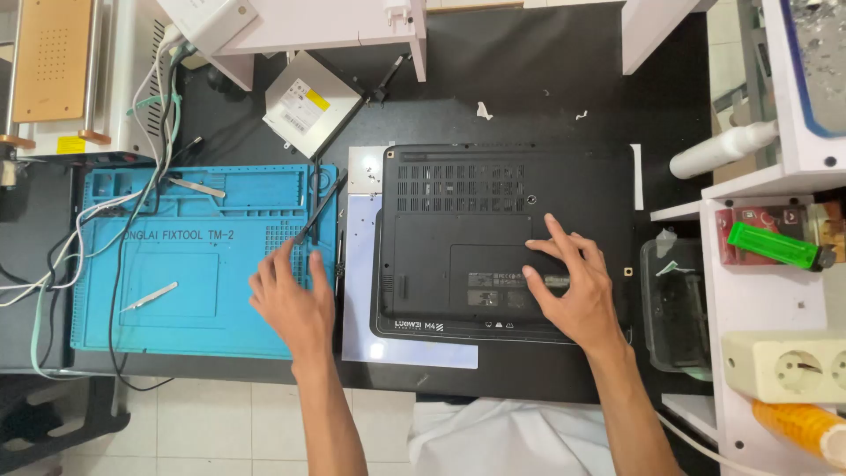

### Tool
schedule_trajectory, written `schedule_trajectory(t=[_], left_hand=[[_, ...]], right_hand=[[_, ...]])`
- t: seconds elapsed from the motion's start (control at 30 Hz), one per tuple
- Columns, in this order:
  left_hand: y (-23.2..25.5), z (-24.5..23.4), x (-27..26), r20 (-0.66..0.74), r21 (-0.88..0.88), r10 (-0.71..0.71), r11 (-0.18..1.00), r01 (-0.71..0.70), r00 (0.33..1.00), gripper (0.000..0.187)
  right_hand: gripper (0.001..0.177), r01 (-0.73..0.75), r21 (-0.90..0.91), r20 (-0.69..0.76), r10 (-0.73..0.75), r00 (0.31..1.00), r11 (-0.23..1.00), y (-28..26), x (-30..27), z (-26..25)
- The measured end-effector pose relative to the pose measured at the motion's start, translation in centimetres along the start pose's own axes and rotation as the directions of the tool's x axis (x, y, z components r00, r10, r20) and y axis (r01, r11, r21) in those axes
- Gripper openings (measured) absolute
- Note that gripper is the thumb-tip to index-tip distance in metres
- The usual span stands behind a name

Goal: The person removes the back cover of a laptop to access the internal components. They then remove the battery and reinsert it into the laptop. Finally, the person closes the laptop lid and presses the power button.

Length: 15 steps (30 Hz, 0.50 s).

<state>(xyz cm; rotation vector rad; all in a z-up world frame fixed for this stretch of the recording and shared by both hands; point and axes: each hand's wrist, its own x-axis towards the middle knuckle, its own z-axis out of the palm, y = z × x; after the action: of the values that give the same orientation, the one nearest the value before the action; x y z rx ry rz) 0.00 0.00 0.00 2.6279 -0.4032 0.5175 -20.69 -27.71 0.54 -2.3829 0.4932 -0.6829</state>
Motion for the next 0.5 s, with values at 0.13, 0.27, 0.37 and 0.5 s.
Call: schedule_trajectory(t=[0.13,0.27,0.37,0.5], left_hand=[[-1.1,2.4,3.7,0.032,0.027,0.058,0.998,-0.059,0.998,0.031],[-2.1,4.6,4.9,0.128,0.070,0.129,0.988,-0.139,0.983,0.014],[-2.1,4.5,4.8,0.143,0.109,0.153,0.980,-0.169,0.978,0.009],[-2.3,4.1,4.6,0.177,0.156,0.149,0.972,-0.177,0.973,0.011]], right_hand=[[0.075,-0.059,0.099,0.008,0.058,0.998,0.993,-0.2,0.3,-0.5],[0.064,-0.130,0.138,0.010,0.130,0.992,0.982,0.6,0.3,-0.1],[0.053,-0.182,0.148,0.011,0.183,0.983,0.972,0.8,0.5,-0.1],[0.041,-0.154,0.104,-0.036,0.158,0.987,0.983,0.8,1.4,0.0]])
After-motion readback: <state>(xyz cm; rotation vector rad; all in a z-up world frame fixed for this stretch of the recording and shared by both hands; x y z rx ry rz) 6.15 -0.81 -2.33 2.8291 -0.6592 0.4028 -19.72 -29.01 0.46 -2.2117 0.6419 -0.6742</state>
